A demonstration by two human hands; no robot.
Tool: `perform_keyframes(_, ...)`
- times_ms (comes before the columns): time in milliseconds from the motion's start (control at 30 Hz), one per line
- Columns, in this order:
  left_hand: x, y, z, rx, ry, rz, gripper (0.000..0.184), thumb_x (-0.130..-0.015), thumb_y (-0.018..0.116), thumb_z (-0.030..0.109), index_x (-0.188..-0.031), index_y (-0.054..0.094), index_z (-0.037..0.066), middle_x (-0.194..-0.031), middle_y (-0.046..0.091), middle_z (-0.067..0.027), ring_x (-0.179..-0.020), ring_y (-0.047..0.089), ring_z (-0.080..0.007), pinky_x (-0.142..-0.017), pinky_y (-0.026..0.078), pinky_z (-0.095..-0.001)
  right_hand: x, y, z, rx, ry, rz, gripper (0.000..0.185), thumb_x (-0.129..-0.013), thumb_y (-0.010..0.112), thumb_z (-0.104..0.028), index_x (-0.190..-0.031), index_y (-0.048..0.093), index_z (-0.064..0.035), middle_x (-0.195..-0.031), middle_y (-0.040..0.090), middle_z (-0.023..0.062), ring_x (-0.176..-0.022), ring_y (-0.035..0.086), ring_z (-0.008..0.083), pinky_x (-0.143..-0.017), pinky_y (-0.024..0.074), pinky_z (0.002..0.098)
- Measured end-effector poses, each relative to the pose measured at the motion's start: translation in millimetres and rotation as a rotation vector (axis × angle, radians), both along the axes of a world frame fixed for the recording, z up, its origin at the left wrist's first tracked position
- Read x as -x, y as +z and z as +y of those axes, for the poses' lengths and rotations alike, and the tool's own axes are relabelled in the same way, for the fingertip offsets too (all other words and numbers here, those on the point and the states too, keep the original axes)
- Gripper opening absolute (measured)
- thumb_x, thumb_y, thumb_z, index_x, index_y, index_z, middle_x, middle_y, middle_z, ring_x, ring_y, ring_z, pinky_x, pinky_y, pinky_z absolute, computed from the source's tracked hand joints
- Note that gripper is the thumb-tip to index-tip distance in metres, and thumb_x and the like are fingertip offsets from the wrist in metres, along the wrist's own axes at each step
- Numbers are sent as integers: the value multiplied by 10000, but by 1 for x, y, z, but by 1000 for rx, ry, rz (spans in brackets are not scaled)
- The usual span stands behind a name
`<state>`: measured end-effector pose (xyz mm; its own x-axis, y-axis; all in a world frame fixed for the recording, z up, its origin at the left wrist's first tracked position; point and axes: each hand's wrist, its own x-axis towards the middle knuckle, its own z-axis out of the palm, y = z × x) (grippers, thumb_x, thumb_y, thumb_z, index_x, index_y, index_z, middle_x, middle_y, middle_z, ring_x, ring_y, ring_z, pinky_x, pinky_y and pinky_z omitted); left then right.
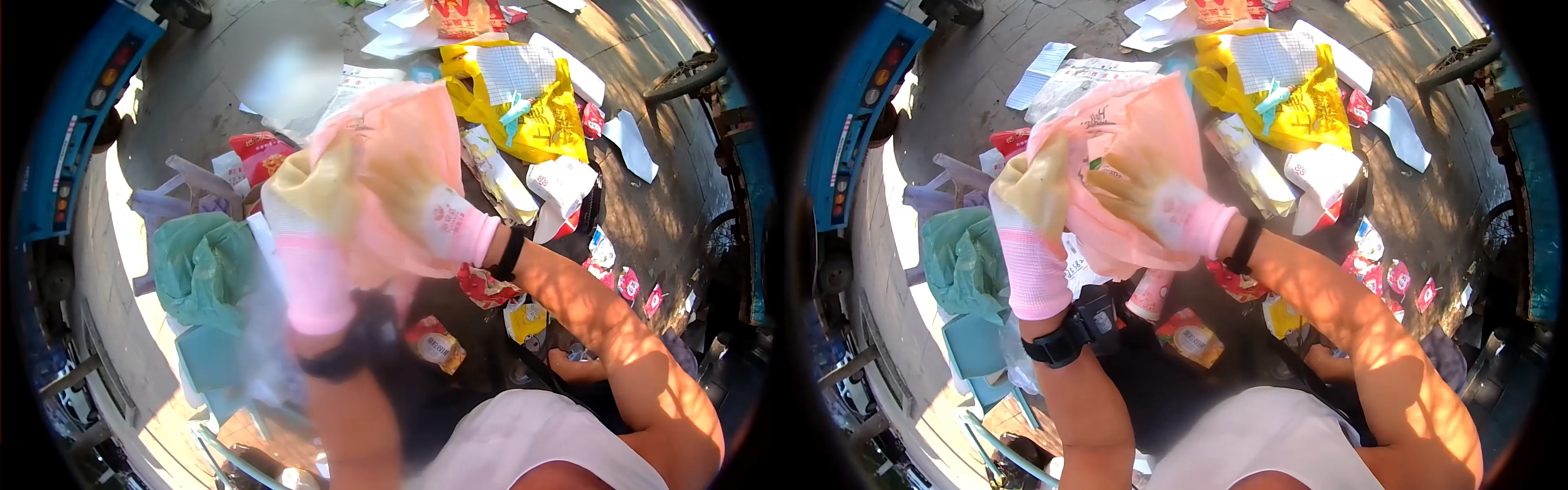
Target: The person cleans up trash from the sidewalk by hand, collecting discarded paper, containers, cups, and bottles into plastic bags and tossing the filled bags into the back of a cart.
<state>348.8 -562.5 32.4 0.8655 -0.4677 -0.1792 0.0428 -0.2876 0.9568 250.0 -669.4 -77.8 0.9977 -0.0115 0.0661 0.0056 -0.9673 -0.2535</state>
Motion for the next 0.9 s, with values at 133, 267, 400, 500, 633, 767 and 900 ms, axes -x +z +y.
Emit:
perform_keyframes(133, 9, -14, 6, 90, -316, -582, 267, -900, 734, 237, -867, 653, -15, -771, 611, -26, -730, 550, -139, -605, 458, -311, 50, -19, -21, 40, -197, -195, 644, -866, 644, -223, -1465, 518, -22, -1531, 490, 193, -1403, 465, 380, -1165, 369, 469)
perform_keyframes(267, 18, -31, -11, 50, -392, -857, 216, -845, 713, 164, -974, 650, 2, -855, 637, -104, -801, 611, -260, -652, 497, -368, 73, -63, -73, 95, -430, -276, 689, -847, 658, -137, -1509, 489, -49, -1477, 549, 186, -1304, 562, 386, -1071, 463, 465)
perform_keyframes(400, 17, -33, -22, 52, -368, -933, 302, -791, 693, 91, -1080, 647, 19, -939, 662, -181, -873, 673, -381, -698, 536, -425, 79, -1, -61, -245, -422, -342, 602, -857, 668, -75, -1445, 553, -18, -1401, 592, 223, -1299, 585, 376, -1030, 516, 389)
perform_keyframes(500, 10, -44, -17, 28, -292, -937, 315, -781, 725, 157, -1054, 628, 36, -949, 660, -168, -910, 672, -391, -738, 534, -452, 81, 35, -21, -587, -371, -321, 554, -874, 706, -115, -1397, 578, 17, -1287, 649, 231, -1221, 634, 369, -991, 529, 380)
perform_keyframes(633, -1, -47, -20, -16, -331, -735, 318, -831, 711, 258, -1038, 650, 25, -953, 683, -176, -921, 686, -374, -778, 540, -442, 72, 31, -1, -313, -385, -198, 418, -905, 712, -147, -1286, 642, 8, -1105, 688, 251, -1041, 674, 412, -853, 537, 402)
perform_keyframes(767, -10, -27, -25, -33, -383, -214, 446, -917, 638, 424, -1054, 719, 7, -953, 736, -195, -894, 714, -310, -824, 552, -401, 68, 14, -1, -445, -628, -113, 252, -943, 694, -178, -1127, 707, -7, -877, 707, 230, -795, 674, 442, -698, 528, 410)
perform_keyframes(900, -47, 18, 11, -385, -480, -301, 483, -949, 558, 485, -1100, 750, 68, -870, 744, -162, -841, 726, -273, -831, 560, -368, 63, 43, -5, -640, -772, -153, 239, -972, 672, -210, -1040, 715, 16, -788, 697, 184, -669, 658, 228, -664, 523, 390)
